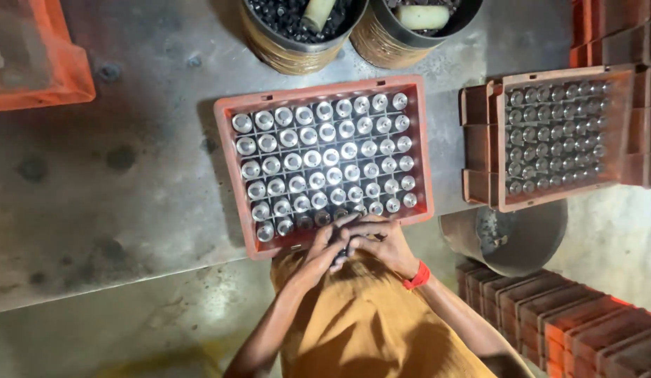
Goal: The person repeatedly wipes the tops of small metal caps arranged in a red crate using a white cylindrical sponge. They periodically dip the sponge into a nearby bucket containing dark liquid and continue wiping each cap in sequence across the crate.
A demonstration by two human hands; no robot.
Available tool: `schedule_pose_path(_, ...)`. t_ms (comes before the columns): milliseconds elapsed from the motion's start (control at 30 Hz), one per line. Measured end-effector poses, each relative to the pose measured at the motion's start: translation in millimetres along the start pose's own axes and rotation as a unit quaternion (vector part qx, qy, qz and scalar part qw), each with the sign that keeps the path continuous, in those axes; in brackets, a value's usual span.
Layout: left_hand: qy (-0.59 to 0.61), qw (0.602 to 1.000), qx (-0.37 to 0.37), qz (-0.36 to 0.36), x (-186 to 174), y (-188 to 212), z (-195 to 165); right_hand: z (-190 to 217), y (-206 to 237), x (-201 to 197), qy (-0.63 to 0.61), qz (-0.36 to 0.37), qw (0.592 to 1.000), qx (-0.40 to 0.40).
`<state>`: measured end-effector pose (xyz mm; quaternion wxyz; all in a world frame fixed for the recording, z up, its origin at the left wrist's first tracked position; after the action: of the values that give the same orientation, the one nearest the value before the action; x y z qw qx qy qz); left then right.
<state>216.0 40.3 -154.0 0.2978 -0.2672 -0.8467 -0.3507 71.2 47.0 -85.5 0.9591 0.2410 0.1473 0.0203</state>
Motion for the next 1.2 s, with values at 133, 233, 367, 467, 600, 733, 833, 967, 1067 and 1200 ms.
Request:
schedule_pose_path(133, 0.238, 0.967, 0.036, -0.088, -25, -8, 7, -10, -19, -26, 0.001, -0.109, 0.994, 0.018)
schedule_pose_path(233, 0.368, 0.916, 0.1, -0.125, -34, -21, -3, -34, -50, -53, -0.113, -0.14, 0.977, 0.112)
schedule_pose_path(367, 0.428, 0.88, 0.158, -0.129, -13, -31, -19, -39, -81, -85, -0.004, -0.173, 0.982, 0.073)
schedule_pose_path(467, 0.417, 0.878, 0.21, -0.109, 5, -37, -32, -32, -100, -103, 0.098, -0.192, 0.977, -0.001)
schedule_pose_path(600, 0.395, 0.883, 0.224, -0.115, 8, -46, -23, -15, -125, -101, 0.281, -0.14, 0.93, -0.191)
schedule_pose_path(733, 0.389, 0.878, 0.273, -0.054, 4, -47, -4, -13, -148, -82, 0.411, -0.09, 0.869, -0.26)
schedule_pose_path(833, 0.318, 0.906, 0.245, -0.134, -4, -49, 15, -8, -155, -78, 0.43, -0.064, 0.865, -0.251)
schedule_pose_path(967, 0.217, 0.937, 0.201, -0.187, -3, -59, 12, 4, -138, -86, 0.398, -0.074, 0.887, -0.222)
schedule_pose_path(1067, 0.055, 0.964, 0.172, -0.194, 4, -61, 4, 3, -105, -83, 0.218, -0.067, 0.952, -0.204)
schedule_pose_path(1200, -0.029, 0.963, 0.131, -0.232, 8, -63, 6, -26, -81, -42, 0.074, 0.078, 0.992, -0.061)
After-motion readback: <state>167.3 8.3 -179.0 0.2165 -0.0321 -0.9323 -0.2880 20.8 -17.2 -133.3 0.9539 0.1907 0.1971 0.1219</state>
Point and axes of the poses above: each hand's wrist, its own y-axis away from the middle knuckle, its own x-axis out of the palm, z = x × y, the point moved 6 cm from there along -y, towards the middle knuckle, and after that the axes turned 11 degrees about x, right-handed, at the moved point
